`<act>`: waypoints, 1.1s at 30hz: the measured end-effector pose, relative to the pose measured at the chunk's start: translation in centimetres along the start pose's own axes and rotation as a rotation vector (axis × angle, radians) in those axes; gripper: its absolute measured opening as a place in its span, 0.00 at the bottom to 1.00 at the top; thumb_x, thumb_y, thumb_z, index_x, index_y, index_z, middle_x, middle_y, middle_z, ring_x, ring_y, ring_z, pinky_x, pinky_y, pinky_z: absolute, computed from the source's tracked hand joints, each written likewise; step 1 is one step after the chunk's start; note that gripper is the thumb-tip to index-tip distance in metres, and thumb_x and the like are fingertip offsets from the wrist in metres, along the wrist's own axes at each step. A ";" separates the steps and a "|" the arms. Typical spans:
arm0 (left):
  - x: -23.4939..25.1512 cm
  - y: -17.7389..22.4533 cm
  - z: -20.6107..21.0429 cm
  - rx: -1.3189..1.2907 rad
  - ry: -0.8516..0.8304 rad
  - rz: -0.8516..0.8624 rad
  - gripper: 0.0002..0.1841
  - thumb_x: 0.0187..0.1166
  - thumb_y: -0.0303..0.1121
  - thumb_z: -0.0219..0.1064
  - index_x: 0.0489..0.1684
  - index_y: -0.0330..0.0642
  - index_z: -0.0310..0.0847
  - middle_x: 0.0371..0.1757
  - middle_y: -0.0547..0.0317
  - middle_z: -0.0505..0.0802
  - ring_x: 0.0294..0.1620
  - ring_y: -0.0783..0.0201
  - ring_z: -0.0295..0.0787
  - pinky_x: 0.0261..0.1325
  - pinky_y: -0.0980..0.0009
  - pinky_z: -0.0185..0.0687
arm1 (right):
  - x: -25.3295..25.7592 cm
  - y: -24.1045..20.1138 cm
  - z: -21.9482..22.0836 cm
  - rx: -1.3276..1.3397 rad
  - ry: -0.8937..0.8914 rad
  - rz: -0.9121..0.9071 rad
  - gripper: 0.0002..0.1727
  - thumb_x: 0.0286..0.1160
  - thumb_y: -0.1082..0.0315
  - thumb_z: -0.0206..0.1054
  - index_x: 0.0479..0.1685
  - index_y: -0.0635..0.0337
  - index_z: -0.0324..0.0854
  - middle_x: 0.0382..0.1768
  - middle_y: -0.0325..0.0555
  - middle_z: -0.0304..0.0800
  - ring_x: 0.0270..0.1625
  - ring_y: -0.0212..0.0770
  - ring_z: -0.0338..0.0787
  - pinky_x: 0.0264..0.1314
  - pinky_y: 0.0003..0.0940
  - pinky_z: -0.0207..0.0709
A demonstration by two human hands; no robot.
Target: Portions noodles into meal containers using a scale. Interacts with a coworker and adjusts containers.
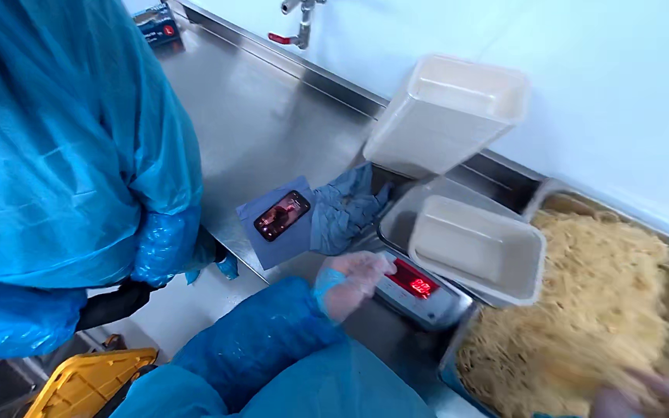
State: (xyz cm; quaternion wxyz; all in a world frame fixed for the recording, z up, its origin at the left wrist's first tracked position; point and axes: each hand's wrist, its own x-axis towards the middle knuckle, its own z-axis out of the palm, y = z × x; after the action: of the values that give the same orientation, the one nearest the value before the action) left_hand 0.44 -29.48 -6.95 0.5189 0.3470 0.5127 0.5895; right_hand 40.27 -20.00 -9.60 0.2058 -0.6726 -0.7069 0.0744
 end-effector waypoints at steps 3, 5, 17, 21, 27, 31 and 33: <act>-0.2 0.1 -0.6 0.092 0.009 0.007 0.19 0.91 0.35 0.50 0.57 0.34 0.86 0.32 0.62 0.89 0.24 0.75 0.76 0.30 0.77 0.77 | 0.0 -3.2 -2.2 0.167 0.089 0.148 0.24 0.71 0.72 0.62 0.66 0.74 0.80 0.65 0.76 0.83 0.67 0.65 0.85 0.71 0.57 0.77; 0.3 -0.7 -1.0 0.088 0.028 0.055 0.19 0.91 0.36 0.49 0.54 0.36 0.88 0.33 0.65 0.91 0.22 0.78 0.78 0.26 0.81 0.76 | 1.0 -2.9 -2.7 0.343 0.196 0.254 0.22 0.69 0.75 0.66 0.65 0.69 0.82 0.60 0.63 0.88 0.59 0.46 0.89 0.63 0.42 0.83; 1.2 -0.8 0.1 0.120 -0.018 -0.039 0.18 0.90 0.35 0.52 0.50 0.39 0.90 0.21 0.67 0.86 0.18 0.78 0.74 0.23 0.83 0.70 | 7.2 -7.7 -12.3 0.800 0.335 -0.180 0.22 0.66 0.79 0.63 0.56 0.44 0.81 0.48 0.18 0.91 0.48 0.22 0.91 0.49 0.21 0.87; 1.7 -1.5 1.4 0.240 -0.203 -0.063 0.15 0.87 0.37 0.56 0.51 0.42 0.90 0.43 0.63 0.93 0.34 0.73 0.84 0.38 0.74 0.81 | 10.0 -12.6 -12.9 0.885 0.263 -0.385 0.22 0.66 0.79 0.63 0.58 0.45 0.79 0.50 0.20 0.91 0.51 0.23 0.91 0.54 0.23 0.87; 2.8 -1.9 3.1 0.286 -0.238 -0.053 0.15 0.85 0.39 0.60 0.59 0.49 0.90 0.62 0.62 0.90 0.60 0.66 0.87 0.60 0.62 0.86 | 12.1 -18.1 -6.6 0.719 0.088 -0.502 0.18 0.69 0.64 0.69 0.57 0.59 0.81 0.52 0.37 0.91 0.51 0.28 0.90 0.53 0.30 0.88; 2.8 -1.3 3.3 0.281 -0.203 -0.035 0.16 0.86 0.37 0.60 0.66 0.47 0.86 0.66 0.58 0.87 0.56 0.65 0.88 0.55 0.62 0.88 | 12.5 -18.8 0.7 0.295 -0.472 -0.482 0.21 0.66 0.80 0.73 0.60 0.58 0.89 0.59 0.60 0.92 0.62 0.61 0.90 0.65 0.70 0.79; 2.6 -0.7 3.3 0.306 -0.226 -0.055 0.17 0.87 0.36 0.59 0.69 0.46 0.84 0.70 0.56 0.86 0.57 0.63 0.88 0.58 0.60 0.88 | 12.3 -18.1 3.0 0.158 -0.631 -0.598 0.25 0.66 0.78 0.76 0.66 0.53 0.89 0.69 0.58 0.87 0.73 0.64 0.84 0.72 0.74 0.73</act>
State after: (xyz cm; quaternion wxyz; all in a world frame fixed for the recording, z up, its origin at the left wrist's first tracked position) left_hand 3.13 -26.22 -7.18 0.5302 0.4716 0.5444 0.4474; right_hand 22.33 -8.89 -3.10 0.0433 -0.3651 -0.8908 0.2672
